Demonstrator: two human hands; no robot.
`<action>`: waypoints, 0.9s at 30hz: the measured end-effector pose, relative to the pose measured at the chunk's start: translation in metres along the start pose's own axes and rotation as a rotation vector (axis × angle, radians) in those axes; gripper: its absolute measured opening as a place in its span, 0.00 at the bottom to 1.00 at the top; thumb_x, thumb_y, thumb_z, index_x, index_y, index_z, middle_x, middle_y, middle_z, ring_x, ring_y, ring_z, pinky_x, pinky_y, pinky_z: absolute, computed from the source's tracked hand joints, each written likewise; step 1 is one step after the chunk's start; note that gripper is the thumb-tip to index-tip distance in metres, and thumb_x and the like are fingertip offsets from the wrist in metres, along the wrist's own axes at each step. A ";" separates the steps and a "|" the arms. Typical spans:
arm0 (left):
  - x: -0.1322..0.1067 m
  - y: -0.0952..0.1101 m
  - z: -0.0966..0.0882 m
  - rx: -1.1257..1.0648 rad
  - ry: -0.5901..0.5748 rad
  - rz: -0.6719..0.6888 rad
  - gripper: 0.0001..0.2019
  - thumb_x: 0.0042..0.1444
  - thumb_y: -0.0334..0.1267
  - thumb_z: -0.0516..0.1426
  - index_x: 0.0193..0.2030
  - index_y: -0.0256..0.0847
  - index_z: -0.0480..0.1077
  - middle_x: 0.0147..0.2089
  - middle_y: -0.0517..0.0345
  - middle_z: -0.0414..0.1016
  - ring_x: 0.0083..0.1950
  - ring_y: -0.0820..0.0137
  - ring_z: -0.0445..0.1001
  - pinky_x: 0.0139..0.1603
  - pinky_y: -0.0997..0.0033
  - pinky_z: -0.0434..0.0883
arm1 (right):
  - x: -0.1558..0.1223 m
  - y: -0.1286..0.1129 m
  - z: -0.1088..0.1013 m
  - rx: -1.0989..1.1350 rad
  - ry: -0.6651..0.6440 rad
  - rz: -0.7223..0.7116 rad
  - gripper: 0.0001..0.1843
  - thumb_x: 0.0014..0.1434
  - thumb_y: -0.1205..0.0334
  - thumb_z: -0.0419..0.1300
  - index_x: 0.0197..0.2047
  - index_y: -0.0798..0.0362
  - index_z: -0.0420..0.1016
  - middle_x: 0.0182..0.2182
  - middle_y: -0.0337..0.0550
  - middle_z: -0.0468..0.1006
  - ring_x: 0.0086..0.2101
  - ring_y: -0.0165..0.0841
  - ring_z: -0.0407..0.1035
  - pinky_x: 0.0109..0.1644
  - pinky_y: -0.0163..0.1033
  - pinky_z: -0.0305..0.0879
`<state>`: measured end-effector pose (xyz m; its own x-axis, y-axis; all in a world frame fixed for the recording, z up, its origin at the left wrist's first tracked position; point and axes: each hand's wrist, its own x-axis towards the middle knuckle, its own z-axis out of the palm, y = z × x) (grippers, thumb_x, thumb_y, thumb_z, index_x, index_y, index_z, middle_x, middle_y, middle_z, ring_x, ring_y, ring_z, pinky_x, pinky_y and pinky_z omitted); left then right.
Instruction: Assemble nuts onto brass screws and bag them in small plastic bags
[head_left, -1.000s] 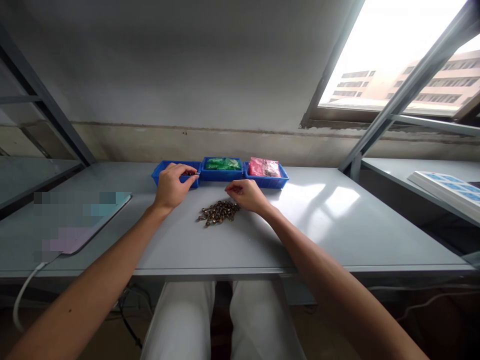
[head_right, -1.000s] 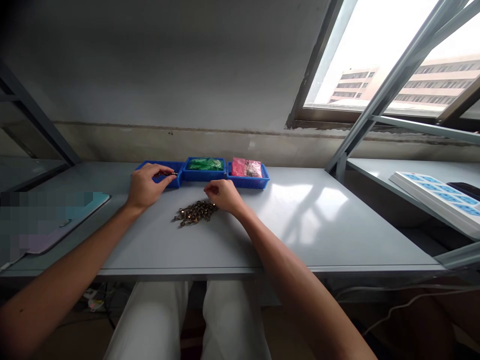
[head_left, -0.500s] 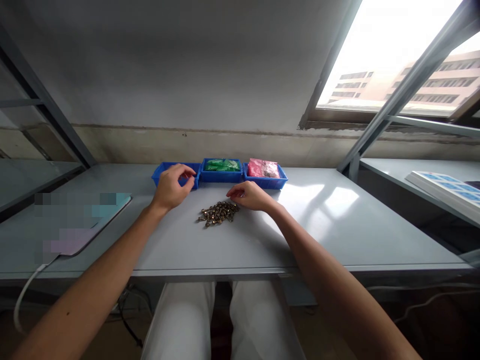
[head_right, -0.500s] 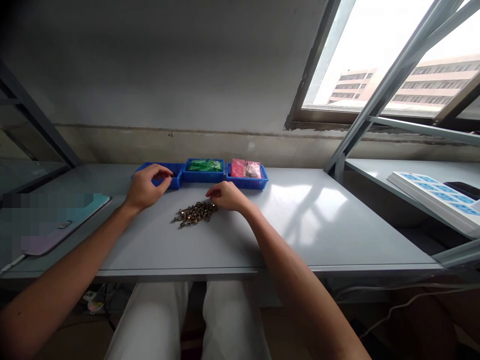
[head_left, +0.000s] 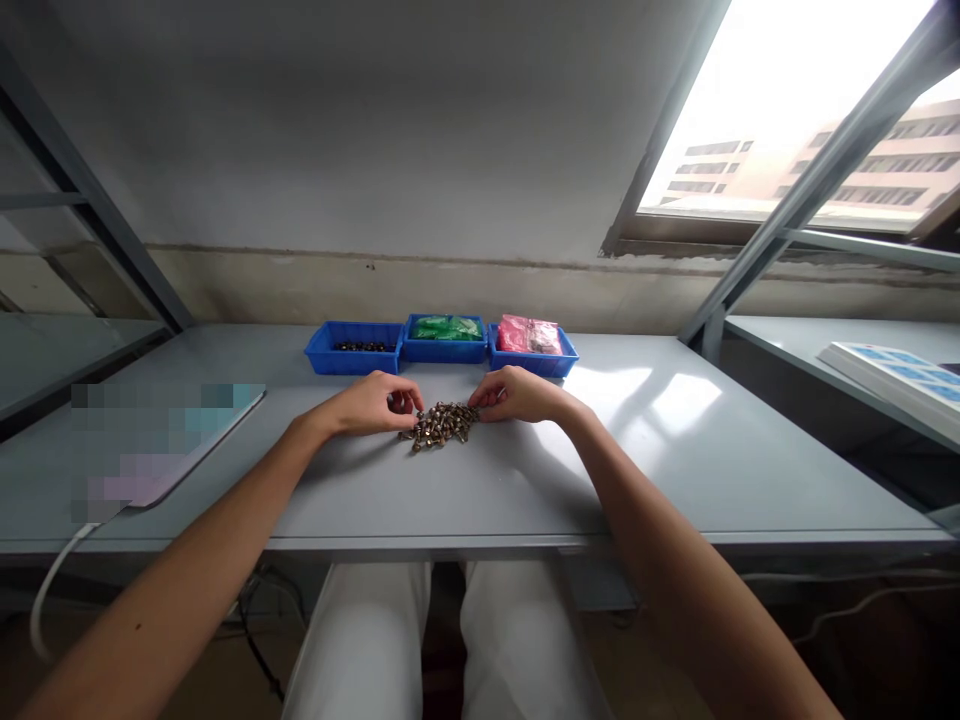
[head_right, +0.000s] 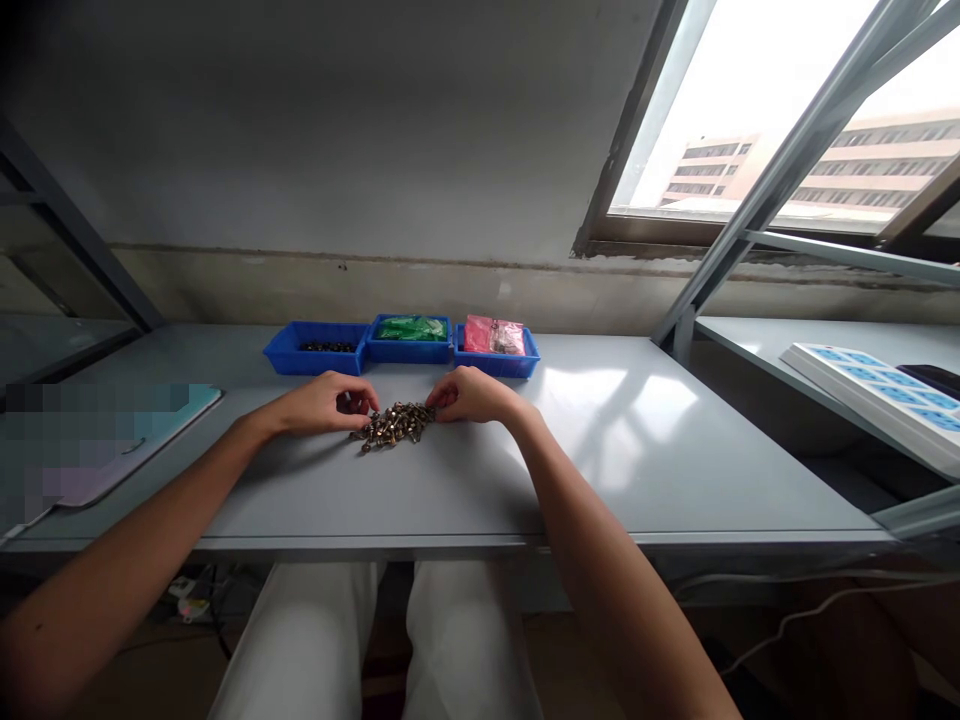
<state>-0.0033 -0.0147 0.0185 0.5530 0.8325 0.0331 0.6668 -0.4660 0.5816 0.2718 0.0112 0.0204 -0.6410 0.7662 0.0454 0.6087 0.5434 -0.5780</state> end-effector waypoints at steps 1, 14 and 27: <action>0.000 0.000 0.000 -0.004 -0.019 -0.002 0.11 0.49 0.42 0.60 0.39 0.42 0.77 0.32 0.59 0.76 0.33 0.70 0.72 0.34 0.73 0.67 | 0.000 0.000 0.000 -0.004 0.004 0.007 0.12 0.49 0.67 0.67 0.39 0.50 0.84 0.34 0.40 0.82 0.32 0.32 0.73 0.33 0.34 0.65; 0.001 -0.007 -0.001 -0.026 -0.075 0.013 0.16 0.48 0.42 0.61 0.45 0.43 0.76 0.36 0.59 0.74 0.37 0.68 0.71 0.37 0.72 0.66 | 0.004 -0.005 0.005 0.013 0.473 -0.111 0.11 0.53 0.62 0.65 0.41 0.54 0.82 0.33 0.43 0.81 0.33 0.33 0.72 0.38 0.37 0.67; 0.002 -0.004 0.001 -0.017 -0.071 0.002 0.13 0.50 0.42 0.60 0.42 0.42 0.76 0.35 0.58 0.75 0.36 0.68 0.71 0.35 0.72 0.65 | 0.006 -0.015 0.015 0.023 0.720 -0.329 0.10 0.56 0.63 0.63 0.41 0.52 0.81 0.31 0.41 0.78 0.29 0.29 0.69 0.38 0.37 0.68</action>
<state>-0.0045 -0.0119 0.0159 0.5886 0.8081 -0.0232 0.6575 -0.4617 0.5954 0.2521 0.0023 0.0176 -0.3218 0.6050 0.7283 0.4251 0.7796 -0.4599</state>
